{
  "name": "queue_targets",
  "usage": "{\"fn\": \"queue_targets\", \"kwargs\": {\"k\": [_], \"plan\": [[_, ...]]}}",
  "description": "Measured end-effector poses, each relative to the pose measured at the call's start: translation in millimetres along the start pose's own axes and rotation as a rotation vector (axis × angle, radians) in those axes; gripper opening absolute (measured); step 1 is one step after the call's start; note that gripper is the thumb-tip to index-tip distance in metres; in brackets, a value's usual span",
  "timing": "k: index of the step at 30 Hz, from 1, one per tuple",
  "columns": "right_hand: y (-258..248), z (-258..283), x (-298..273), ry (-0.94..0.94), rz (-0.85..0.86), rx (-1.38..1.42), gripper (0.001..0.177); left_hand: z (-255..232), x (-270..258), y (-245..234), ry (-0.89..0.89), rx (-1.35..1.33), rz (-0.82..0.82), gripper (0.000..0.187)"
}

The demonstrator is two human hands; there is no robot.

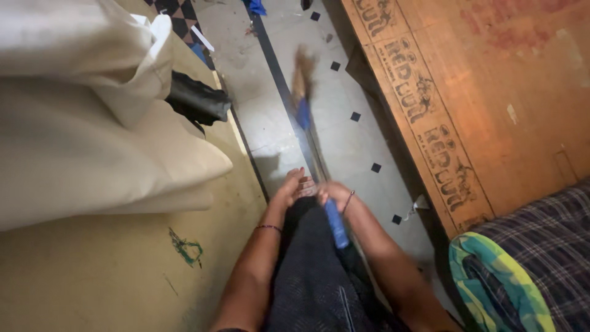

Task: The person sweeps the floor around furniture and bedding using a broom, moving debris into a small pile.

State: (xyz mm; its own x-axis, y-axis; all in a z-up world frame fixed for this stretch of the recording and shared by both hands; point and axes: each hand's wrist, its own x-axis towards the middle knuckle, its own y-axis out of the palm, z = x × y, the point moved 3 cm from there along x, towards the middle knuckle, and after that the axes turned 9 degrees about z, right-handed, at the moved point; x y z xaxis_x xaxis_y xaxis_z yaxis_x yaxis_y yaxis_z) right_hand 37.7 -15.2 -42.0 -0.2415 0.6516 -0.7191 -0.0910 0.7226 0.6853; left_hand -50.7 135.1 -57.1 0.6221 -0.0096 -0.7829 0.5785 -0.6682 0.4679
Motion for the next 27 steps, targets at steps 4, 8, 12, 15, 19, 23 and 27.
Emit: {"fn": "queue_targets", "kwargs": {"k": [4,8,12,15,19,23,27], "plan": [[29.5,49.2,-69.7,-0.259,0.179,-0.207,0.013,-21.3,-5.1,-2.3,0.104,-0.014,-0.021,0.06],[38.3,26.2,-100.1,-0.392,-0.142,-0.396,0.009,-23.8,-10.9,-14.0,0.153,-0.072,0.019,0.057],[34.1,62.3,-35.6,-0.365,-0.082,-0.32,0.01,-24.6,-10.3,-18.0,0.116,-0.075,-0.037,0.054],[33.4,116.5,-5.0,-0.257,-0.006,-0.292,0.012,-35.1,0.0,-10.4,0.096,-0.104,-0.048,0.053],[6.3,153.2,-49.9,-0.156,-0.113,-0.614,0.005,-63.3,14.6,-2.5,0.106,-0.09,-0.066,0.052],[-17.5,135.5,-121.5,-0.115,0.109,-0.199,0.014,-99.9,35.8,10.3,0.094,-0.095,-0.071,0.052],[7.8,143.2,-84.1,-0.302,0.09,-0.319,0.001,-129.8,58.9,24.3,0.11,-0.087,-0.116,0.052]]}}
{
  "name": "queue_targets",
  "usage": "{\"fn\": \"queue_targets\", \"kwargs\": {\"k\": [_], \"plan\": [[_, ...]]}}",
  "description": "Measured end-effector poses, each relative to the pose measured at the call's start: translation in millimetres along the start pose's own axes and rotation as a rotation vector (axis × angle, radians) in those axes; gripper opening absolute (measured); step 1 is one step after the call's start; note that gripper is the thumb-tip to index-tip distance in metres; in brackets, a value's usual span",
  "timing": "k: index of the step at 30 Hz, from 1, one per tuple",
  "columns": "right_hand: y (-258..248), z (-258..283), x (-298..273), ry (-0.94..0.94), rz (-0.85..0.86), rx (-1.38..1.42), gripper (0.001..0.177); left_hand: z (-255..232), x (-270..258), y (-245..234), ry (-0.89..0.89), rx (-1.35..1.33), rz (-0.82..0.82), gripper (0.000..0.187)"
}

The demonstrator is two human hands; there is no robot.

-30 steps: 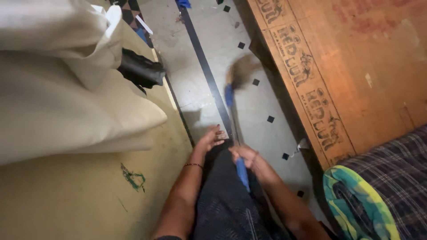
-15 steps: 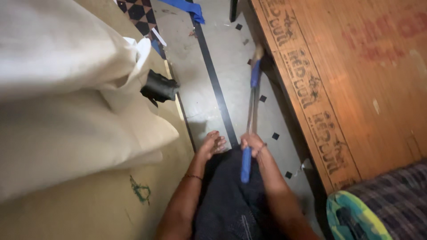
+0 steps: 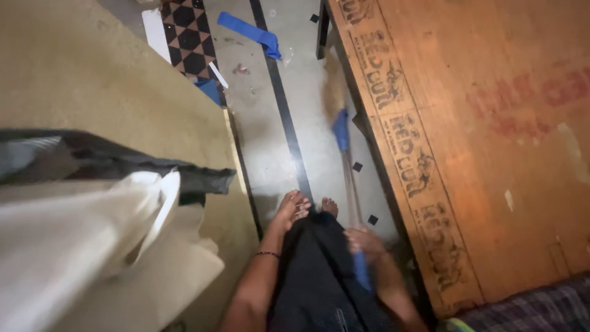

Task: The person sweeps the floor around furniture and bedding using a broom, moving debris into a small pile.

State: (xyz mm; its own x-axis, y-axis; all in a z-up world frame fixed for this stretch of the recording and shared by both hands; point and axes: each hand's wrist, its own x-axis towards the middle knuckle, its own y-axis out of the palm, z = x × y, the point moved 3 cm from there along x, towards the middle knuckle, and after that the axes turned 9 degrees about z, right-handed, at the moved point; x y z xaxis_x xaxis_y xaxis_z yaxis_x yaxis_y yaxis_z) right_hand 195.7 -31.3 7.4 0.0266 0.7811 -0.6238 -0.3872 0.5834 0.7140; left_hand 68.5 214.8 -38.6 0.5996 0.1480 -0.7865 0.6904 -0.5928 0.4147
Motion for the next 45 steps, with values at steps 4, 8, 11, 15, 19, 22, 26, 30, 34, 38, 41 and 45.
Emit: {"fn": "queue_targets", "kwargs": {"k": [4,8,11,15,19,22,26,30,34,38,41,45], "plan": [[25.6,34.9,110.9,0.073,-0.011,0.237,0.01,-17.8,23.2,28.2,0.006,-0.042,0.006,0.053],[5.5,109.2,130.9,0.185,0.196,0.47,0.02,-37.3,38.7,61.2,-0.006,-0.09,0.04,0.055],[-2.5,113.8,131.1,-0.014,0.015,0.268,0.015,-57.4,43.4,82.2,0.047,-0.106,0.121,0.057],[12.5,119.8,186.5,-0.061,-0.245,0.039,0.009,-81.7,32.1,91.6,0.024,-0.067,0.079,0.056],[18.9,206.3,269.2,0.014,-0.062,0.089,0.007,-105.3,17.6,94.7,0.097,-0.092,0.096,0.054],[2.4,244.0,280.8,0.149,-0.176,-0.052,0.012,-111.6,9.8,95.8,0.113,-0.039,0.057,0.055],[-24.8,253.5,237.5,0.119,-0.138,-0.222,0.011,-97.0,5.5,91.1,0.086,-0.117,-0.002,0.052],[-18.7,198.2,195.1,0.187,-0.175,-0.342,0.011,-68.7,13.3,66.3,0.096,-0.152,-0.041,0.05],[23.9,103.6,190.8,0.304,-0.182,-0.442,0.015,-35.4,27.7,37.7,0.053,-0.176,-0.226,0.048],[30.7,115.1,197.6,0.345,-0.097,-0.601,0.024,-14.6,33.5,27.1,0.091,-0.201,-0.242,0.046],[15.8,133.2,158.6,0.176,-0.052,-0.592,0.027,-4.3,23.5,26.1,0.141,-0.212,-0.192,0.047],[9.4,86.7,76.1,0.127,-0.152,-0.696,0.03,7.8,4.5,28.9,0.152,-0.245,-0.139,0.047]]}}
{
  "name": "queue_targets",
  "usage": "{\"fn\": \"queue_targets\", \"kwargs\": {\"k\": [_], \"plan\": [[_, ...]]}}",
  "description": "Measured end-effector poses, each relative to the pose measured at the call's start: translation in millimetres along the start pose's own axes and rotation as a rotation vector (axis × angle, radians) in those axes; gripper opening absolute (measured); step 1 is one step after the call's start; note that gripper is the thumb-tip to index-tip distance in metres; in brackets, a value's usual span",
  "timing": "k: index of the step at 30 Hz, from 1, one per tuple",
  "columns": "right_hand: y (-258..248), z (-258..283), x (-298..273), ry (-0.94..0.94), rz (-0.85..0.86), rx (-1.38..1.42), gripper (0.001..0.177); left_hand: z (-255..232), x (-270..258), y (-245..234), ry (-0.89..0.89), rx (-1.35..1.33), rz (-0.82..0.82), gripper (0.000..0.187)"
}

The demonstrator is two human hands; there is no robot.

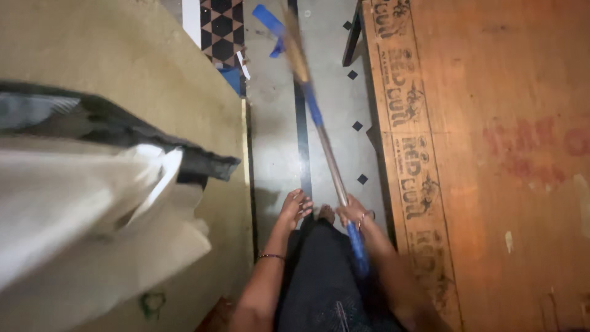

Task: The person sweeps the floor around furniture and bedding using a broom, moving debris into a small pile.

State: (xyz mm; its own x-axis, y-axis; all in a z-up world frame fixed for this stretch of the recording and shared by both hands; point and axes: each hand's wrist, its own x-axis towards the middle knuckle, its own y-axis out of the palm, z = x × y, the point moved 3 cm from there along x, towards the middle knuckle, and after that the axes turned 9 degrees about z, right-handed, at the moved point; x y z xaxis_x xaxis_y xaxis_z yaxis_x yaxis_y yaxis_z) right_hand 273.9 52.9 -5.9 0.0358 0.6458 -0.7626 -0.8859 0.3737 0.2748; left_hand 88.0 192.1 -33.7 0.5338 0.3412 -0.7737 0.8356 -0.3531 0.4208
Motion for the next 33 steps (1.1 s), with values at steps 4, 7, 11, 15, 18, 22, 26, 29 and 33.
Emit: {"fn": "queue_targets", "kwargs": {"k": [4,7,11,15,18,22,26,29,33], "plan": [[53.6,-48.3,-18.0,-0.01,0.014,0.028,0.024,17.5,-29.0,-16.3,0.029,0.003,0.041,0.049],[73.5,-65.5,-4.3,0.156,0.119,0.326,0.021,35.6,-44.3,-23.6,-0.004,0.048,0.039,0.049],[68.0,-76.9,-28.4,0.097,0.269,0.374,0.019,64.2,-54.9,-11.9,-0.083,0.129,0.059,0.047],[57.6,-110.6,-109.9,-0.194,0.246,0.256,0.021,86.9,-63.1,2.3,-0.048,0.098,0.205,0.04],[67.6,-146.1,-148.9,-0.062,0.091,-0.128,0.038,95.9,-58.5,20.4,-0.088,0.123,0.214,0.033],[90.1,-185.0,-158.1,-0.155,-0.168,-0.298,0.039,117.1,-64.8,28.8,-0.044,0.177,0.178,0.027],[94.4,-227.2,-178.4,-0.301,-0.295,-0.45,0.038,123.7,-62.0,45.1,0.098,0.138,0.209,0.027],[105.2,-245.9,-180.7,-0.268,-0.377,-0.405,0.04,144.5,-65.2,62.0,0.056,0.276,0.063,0.026],[109.9,-258.0,-190.0,-0.16,-0.487,-0.317,0.047,159.6,-83.6,90.7,0.307,0.217,0.089,0.018]]}}
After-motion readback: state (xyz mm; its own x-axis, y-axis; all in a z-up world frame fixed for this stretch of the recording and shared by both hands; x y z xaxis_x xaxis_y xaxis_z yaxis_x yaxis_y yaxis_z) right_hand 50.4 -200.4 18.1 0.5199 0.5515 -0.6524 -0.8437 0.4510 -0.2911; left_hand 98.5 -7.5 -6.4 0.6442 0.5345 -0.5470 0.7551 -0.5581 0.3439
